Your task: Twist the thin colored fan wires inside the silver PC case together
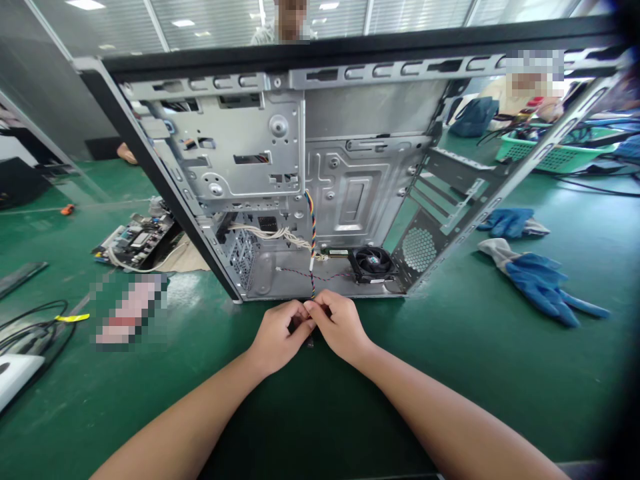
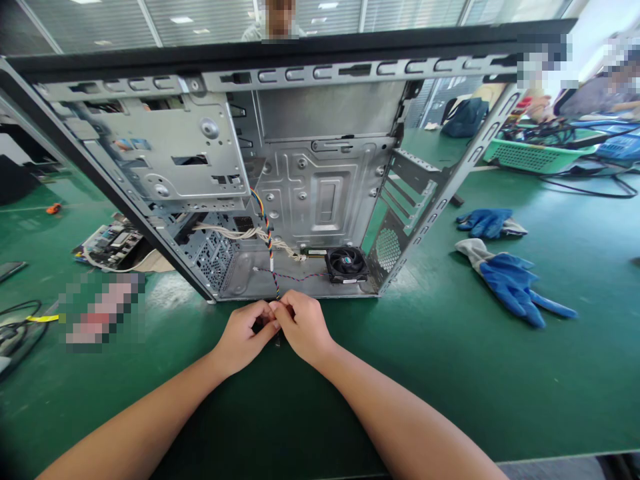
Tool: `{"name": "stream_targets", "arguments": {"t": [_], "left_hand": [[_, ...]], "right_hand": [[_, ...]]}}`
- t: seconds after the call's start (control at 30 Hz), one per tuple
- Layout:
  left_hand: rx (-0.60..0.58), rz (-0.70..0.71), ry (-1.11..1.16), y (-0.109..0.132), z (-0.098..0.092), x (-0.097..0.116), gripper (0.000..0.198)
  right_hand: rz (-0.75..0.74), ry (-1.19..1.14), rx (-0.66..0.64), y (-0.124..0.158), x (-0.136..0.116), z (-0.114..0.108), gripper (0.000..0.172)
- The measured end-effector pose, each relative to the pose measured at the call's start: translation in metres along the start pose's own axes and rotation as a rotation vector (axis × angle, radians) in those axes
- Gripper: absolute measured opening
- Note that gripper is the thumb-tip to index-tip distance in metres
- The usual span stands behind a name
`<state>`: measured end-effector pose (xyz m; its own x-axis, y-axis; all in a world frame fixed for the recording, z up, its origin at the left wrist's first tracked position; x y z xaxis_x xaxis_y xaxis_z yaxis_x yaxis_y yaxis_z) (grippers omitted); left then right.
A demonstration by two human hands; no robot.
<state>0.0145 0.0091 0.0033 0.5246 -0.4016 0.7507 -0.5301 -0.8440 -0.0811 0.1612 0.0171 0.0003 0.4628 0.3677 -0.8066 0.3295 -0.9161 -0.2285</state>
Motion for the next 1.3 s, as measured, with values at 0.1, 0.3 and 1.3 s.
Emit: {"name": "stream_targets", "arguments": {"t": [0.1, 0.3, 1.3], "left_hand": [[-0.002, -0.002, -0.011, 0.0001, 0.0003, -0.0015, 0.014], [-0.022, -0.003, -0.015, -0.0004, 0.0000, -0.0026, 0.015], [-0.012, 0.010, -0.060, 0.0005, -0.0006, 0.0015, 0.014]], "right_hand": [[0.000, -0.004, 0.002, 0.0000, 0.0007, 0.0004, 0.028], [-0.003, 0.015, -0.001, -0.0002, 0.0007, 0.0009, 0.030], [-0.001, 0.000, 0.005, -0.0005, -0.0006, 0.0007, 0.029]]}}
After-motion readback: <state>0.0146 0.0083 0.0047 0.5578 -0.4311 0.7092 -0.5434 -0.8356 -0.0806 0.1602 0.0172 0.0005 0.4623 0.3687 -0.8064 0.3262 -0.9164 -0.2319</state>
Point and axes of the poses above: each hand's wrist, its own y-axis away from the middle knuckle, its own z-axis out of the palm, x = y × z, the point moved 2 cm from there along -y, towards the middle knuckle, and after that the axes turned 14 degrees about -x, right-handed, at the moved point
